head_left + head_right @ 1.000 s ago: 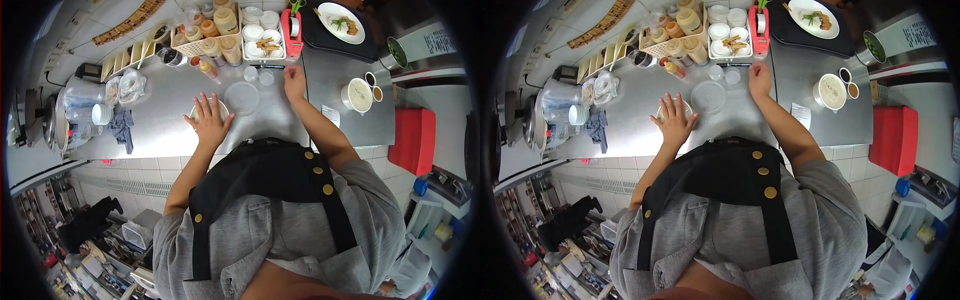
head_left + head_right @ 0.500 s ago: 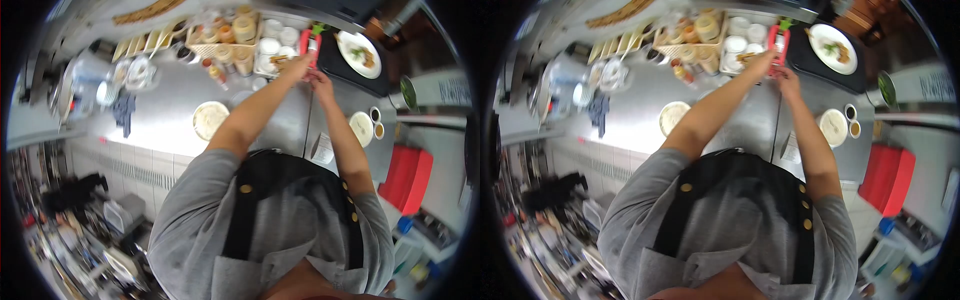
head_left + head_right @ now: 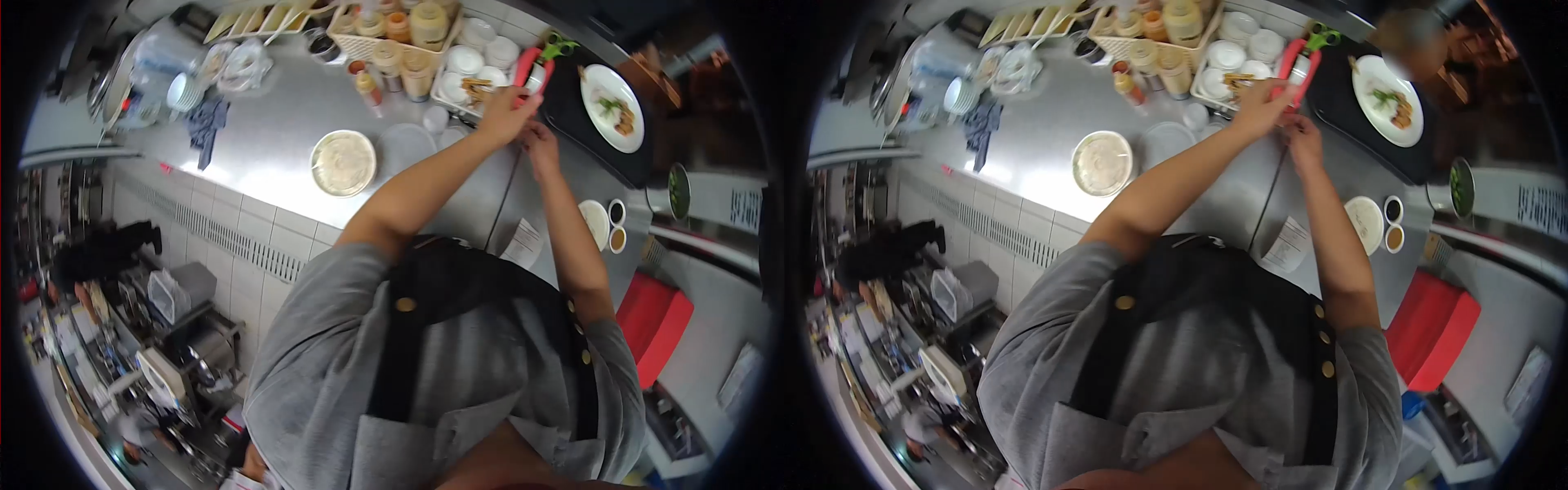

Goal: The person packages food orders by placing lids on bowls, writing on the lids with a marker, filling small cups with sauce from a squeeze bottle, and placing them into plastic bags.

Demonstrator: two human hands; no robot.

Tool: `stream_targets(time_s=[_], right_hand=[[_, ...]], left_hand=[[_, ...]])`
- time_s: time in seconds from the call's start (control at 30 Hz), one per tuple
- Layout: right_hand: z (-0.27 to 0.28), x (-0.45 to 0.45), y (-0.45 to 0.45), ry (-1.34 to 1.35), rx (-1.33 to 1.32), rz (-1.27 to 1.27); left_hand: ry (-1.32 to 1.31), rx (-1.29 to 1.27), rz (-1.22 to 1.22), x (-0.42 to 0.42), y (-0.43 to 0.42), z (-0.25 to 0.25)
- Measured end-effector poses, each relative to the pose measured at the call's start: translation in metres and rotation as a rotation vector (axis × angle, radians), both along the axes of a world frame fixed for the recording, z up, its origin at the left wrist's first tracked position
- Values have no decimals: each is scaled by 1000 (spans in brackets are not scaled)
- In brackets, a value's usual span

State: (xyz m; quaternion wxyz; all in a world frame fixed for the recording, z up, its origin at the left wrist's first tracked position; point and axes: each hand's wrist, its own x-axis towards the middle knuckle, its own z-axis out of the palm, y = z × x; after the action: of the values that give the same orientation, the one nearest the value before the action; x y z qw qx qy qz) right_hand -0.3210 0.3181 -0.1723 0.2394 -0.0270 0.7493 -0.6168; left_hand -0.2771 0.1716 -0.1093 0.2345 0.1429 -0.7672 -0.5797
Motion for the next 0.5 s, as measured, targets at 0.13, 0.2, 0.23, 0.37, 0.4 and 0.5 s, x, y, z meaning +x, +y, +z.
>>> stream_targets(time_s=[0.13,0.2,0.23,0.37,0.4,0.5], right_hand=[[-14,31,8,229,227,52],[-15,46,-3,456,345,145],[-12,52,-13,530,389,200],[-9,68,-54,986,615,191],[-8,70,-59,1040,695,217],[-35,73,-60,920,886,218]], left_hand=[[1,81,-212,104,-19,-1],[-193,161,-279,166,-23,-1],[-238,219,-296,192,-23,-6],[-394,208,-289,262,-36,-7],[-420,178,-260,274,-40,-7],[-374,164,-222,288,-57,11]])
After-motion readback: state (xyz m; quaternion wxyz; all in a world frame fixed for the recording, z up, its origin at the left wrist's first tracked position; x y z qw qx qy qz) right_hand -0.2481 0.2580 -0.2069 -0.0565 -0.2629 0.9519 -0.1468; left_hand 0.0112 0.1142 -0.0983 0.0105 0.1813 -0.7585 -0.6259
